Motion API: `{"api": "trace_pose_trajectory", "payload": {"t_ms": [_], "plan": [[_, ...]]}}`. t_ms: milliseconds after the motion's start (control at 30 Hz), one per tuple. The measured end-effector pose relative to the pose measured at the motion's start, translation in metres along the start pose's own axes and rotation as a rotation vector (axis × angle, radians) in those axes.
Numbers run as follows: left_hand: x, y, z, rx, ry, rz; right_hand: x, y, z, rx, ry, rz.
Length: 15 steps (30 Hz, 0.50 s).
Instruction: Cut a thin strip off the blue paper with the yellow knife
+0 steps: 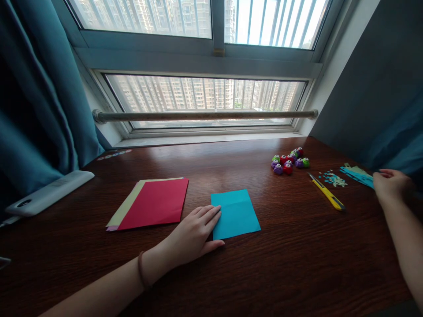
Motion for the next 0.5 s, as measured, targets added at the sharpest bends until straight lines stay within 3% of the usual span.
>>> {"api": "trace_pose_trajectory", "payload": {"t_ms": [100,500], "plan": [[0.0,0.0,-0.001,-0.019,-0.035,-0.007,-0.008,-0.006,-0.004,0.103,-0.012,-0.045],[0.002,0.002,-0.006,-0.067,-0.101,-0.061,0.001,-0.002,0.001,0.079,-0.031,-0.048]]}}
Point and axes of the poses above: each hand's wrist, its own y-axis towards the middle knuckle, its own x-axis out of the palm, z = x × y, the point moved 5 cm from there along y, towards the middle knuckle, and after that the axes turned 12 degrees about -y, right-handed, at the moved point
